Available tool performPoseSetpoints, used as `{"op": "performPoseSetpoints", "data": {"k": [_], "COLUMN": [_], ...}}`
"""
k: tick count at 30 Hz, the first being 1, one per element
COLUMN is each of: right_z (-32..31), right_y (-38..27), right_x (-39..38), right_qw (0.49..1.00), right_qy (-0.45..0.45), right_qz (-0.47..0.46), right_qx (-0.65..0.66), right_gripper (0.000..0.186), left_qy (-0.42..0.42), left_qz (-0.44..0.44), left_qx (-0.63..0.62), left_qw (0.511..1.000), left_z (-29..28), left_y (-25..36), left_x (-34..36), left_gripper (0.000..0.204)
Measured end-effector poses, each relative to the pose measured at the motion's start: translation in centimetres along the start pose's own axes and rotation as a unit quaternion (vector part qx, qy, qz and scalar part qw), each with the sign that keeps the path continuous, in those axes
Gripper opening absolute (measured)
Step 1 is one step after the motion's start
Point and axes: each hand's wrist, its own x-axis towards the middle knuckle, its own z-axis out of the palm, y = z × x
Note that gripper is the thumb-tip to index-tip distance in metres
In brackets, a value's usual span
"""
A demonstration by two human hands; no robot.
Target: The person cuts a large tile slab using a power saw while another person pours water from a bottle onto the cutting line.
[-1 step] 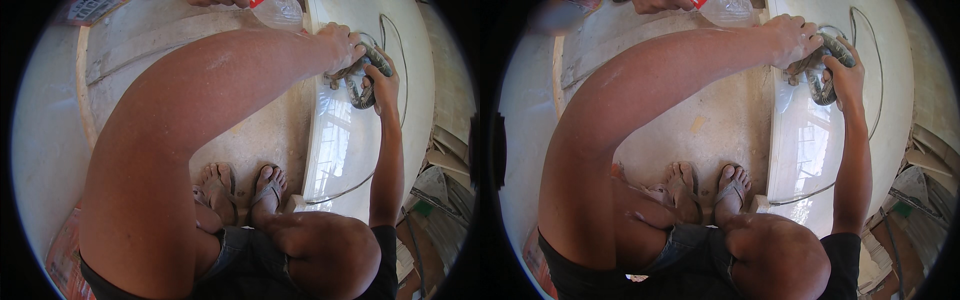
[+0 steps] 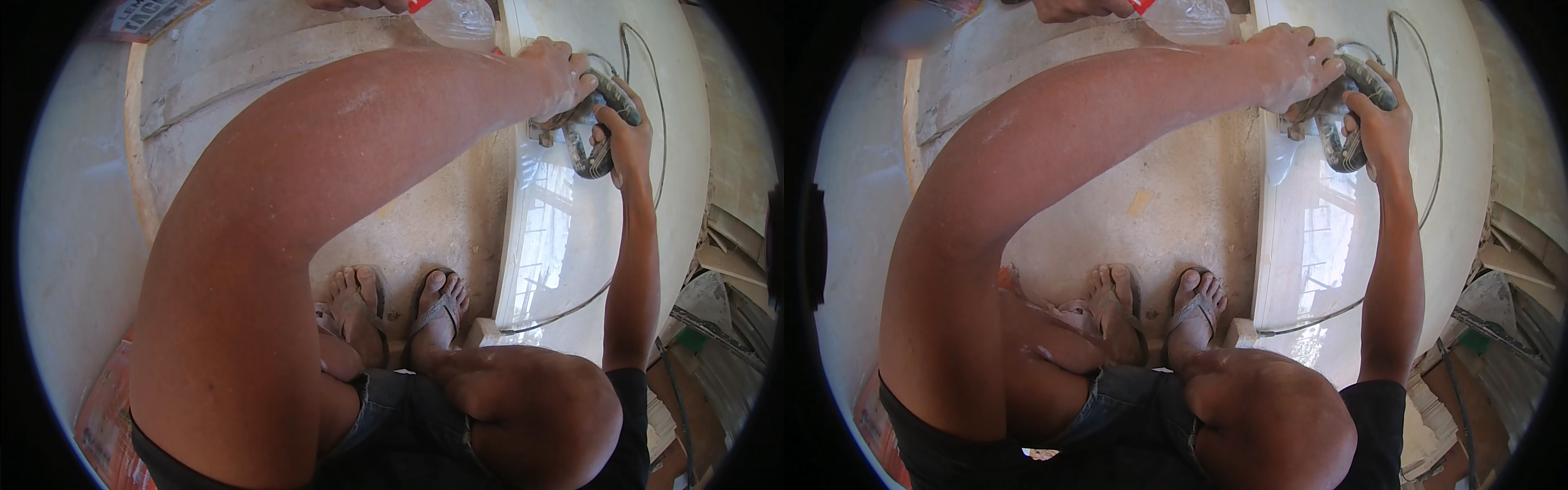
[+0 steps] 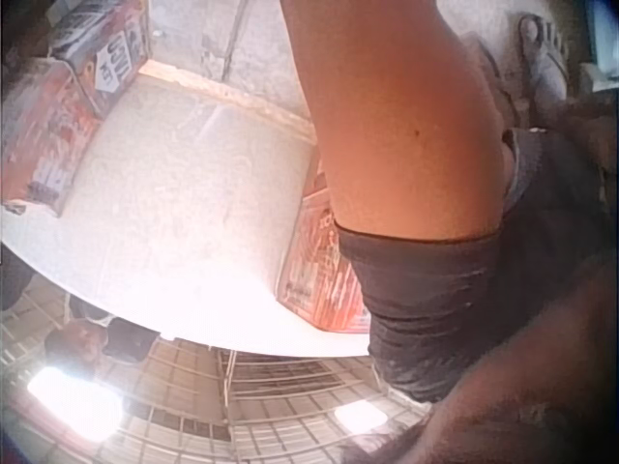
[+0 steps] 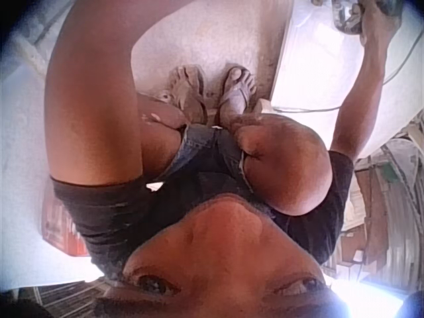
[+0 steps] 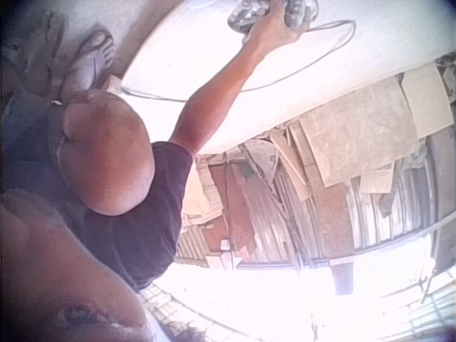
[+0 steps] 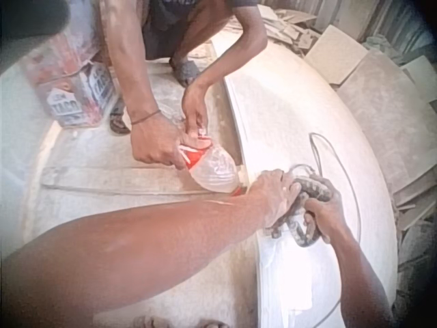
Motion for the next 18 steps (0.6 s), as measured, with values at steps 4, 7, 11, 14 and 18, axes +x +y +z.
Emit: {"op": "performPoseSetpoints", "data": {"k": [4, 7, 11, 14, 18], "right_z": [-0.13, -0.10, -0.15, -0.27, -0.35], "right_y": [0.09, 0.00, 0.18, 0.18, 0.35], "right_x": [-0.15, -0.38, -0.58, -0.75, -0.75], "right_qw": [1.000, 1.000, 1.000, 1.000, 1.000], "right_qy": [0.002, 0.004, 0.004, 0.007, 0.002], "right_qz": [0.004, 0.006, 0.005, 0.011, 0.011], "right_qx": [-0.001, -0.006, -0.004, -0.007, -0.011], "right_gripper": [0.058, 0.058, 0.058, 0.058, 0.059], "left_qy": [0.000, 0.004, 0.003, -0.008, -0.005], "left_qz": [-0.002, -0.002, -0.004, 0.003, 0.004], "left_qx": [0.001, 0.001, 0.009, 0.002, 0.010], "left_qw": [1.000, 1.000, 1.000, 1.000, 1.000], "left_z": [-0.11, -0.04, 0.00, -0.15, -0.18], "left_y": [0.26, 0.36, 0.66, 0.75, 0.81], "left_x": [-0.11, -0.23, -0.31, -0.35, -0.58], "left_gripper": [0.082, 0.081, 0.081, 0.081, 0.081]}}
